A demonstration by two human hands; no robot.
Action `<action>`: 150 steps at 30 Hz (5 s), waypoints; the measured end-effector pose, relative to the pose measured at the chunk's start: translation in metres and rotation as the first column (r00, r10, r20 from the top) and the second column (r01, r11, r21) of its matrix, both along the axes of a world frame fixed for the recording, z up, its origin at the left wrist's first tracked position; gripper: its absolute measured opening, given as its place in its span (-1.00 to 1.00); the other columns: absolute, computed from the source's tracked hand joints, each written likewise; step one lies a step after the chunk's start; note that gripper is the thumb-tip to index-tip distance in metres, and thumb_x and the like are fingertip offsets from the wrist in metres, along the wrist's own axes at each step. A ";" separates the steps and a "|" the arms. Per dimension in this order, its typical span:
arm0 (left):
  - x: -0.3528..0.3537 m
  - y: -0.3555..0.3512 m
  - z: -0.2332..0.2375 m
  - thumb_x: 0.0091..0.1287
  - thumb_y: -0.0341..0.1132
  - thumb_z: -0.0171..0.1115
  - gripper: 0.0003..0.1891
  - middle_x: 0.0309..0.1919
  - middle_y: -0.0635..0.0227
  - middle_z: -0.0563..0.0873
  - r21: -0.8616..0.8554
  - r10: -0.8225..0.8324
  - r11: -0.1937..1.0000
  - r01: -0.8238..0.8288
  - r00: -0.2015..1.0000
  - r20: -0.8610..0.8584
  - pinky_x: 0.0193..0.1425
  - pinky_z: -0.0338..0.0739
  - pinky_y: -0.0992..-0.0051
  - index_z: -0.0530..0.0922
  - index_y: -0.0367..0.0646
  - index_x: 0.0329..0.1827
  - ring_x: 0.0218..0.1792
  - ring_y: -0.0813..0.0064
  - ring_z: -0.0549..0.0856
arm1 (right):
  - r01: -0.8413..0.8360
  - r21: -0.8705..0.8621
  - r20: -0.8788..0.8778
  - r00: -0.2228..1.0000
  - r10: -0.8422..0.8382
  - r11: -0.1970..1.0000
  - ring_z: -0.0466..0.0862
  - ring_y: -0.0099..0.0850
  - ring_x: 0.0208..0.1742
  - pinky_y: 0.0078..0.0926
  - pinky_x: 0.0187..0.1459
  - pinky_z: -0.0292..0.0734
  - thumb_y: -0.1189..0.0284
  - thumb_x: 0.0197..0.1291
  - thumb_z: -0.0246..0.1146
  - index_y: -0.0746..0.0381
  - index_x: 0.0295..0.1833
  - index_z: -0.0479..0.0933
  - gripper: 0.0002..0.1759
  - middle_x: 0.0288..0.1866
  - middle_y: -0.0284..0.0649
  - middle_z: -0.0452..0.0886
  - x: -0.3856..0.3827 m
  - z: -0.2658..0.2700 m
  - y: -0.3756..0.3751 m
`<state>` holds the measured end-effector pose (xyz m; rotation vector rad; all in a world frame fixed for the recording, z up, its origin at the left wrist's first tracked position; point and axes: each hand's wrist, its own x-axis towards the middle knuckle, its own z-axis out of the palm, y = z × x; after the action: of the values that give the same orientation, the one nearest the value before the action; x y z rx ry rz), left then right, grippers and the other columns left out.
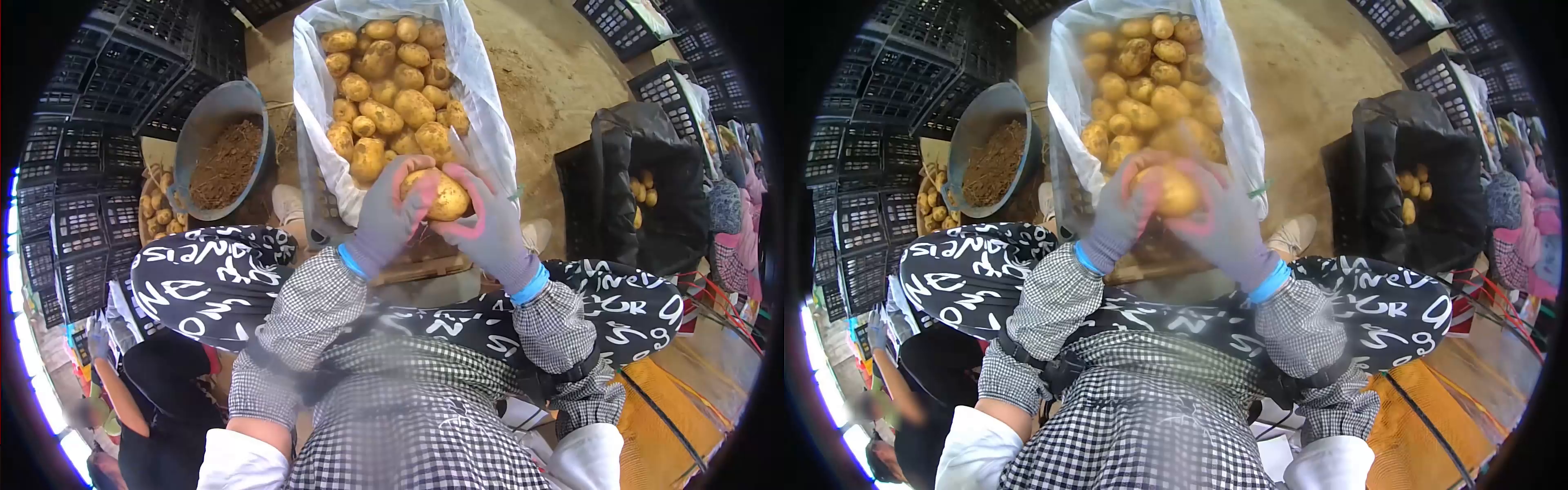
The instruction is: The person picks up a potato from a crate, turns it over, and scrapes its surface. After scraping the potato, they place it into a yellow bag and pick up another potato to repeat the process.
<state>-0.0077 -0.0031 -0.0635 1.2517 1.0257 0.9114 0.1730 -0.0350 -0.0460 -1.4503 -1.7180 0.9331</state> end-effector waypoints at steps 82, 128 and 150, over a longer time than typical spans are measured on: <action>-0.033 0.030 0.044 0.43 -0.29 0.26 -0.56 0.22 0.21 0.62 -0.035 -0.342 0.940 0.341 0.935 -0.092 0.14 0.59 0.49 0.52 -0.28 0.31 0.11 0.54 0.64 | -0.121 0.110 0.179 0.979 0.100 0.987 0.52 -0.02 0.31 -0.26 0.27 0.49 0.51 -0.18 0.51 0.21 0.43 0.33 -0.07 0.34 -0.01 0.45 0.014 -0.002 0.013; -0.004 0.012 0.003 0.59 0.03 -0.09 -0.51 0.26 0.24 0.41 -0.522 0.171 0.846 0.107 0.873 0.457 0.24 0.56 0.22 0.28 -0.14 0.37 0.26 0.39 0.49 | -0.054 -0.068 -0.266 0.963 0.034 0.996 0.38 -0.68 -0.52 -0.67 -0.45 0.34 0.60 0.41 0.01 0.24 0.44 0.39 -0.50 -0.36 -0.39 0.58 -0.010 -0.005 0.001; -0.009 0.010 -0.008 0.54 0.05 -0.01 -0.62 -0.21 0.38 0.57 -0.818 0.459 0.452 0.357 0.693 0.556 -0.58 0.40 0.66 0.44 -0.05 0.15 -0.46 0.52 0.53 | -0.040 -0.162 -0.116 0.993 0.021 0.986 0.71 -0.35 0.04 -0.42 0.08 0.56 0.58 0.27 0.12 0.15 0.40 0.45 -0.45 0.09 -0.14 0.69 -0.001 0.005 0.004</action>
<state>-0.0169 0.0070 -0.0716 -0.1503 0.6733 0.6164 0.1724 -0.0307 -0.0409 -1.4488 -1.6154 1.1749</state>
